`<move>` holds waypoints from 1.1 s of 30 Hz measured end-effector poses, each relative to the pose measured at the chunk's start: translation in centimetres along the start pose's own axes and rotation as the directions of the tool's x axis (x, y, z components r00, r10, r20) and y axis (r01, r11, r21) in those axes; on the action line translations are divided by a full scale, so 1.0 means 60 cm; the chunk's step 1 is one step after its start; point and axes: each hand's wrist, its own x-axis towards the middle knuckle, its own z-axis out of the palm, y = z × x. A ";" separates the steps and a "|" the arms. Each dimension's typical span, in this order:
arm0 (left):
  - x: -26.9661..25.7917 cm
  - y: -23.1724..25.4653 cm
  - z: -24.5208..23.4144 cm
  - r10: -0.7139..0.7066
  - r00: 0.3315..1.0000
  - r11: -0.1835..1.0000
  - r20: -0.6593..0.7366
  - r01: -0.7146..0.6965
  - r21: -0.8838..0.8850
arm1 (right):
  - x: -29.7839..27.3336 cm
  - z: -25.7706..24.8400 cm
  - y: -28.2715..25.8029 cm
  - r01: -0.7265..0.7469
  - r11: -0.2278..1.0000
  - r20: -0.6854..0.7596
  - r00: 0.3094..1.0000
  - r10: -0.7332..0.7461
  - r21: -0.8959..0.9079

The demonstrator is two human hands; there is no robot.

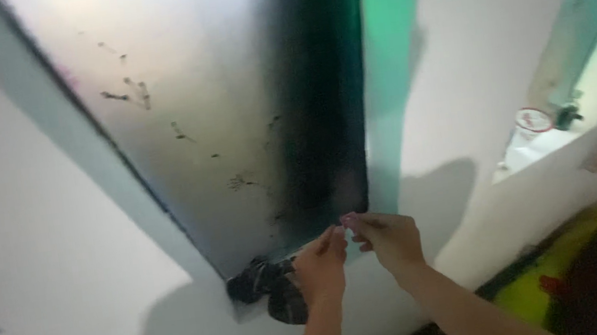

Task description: Cleaning a frosted glass window panel with a cloth and cleaning solution.

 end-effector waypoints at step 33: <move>-0.070 0.215 0.655 -0.044 0.886 0.962 0.461 0.162 -0.220 | 0.107 -0.619 0.034 0.020 0.973 -0.505 0.857 0.101 0.229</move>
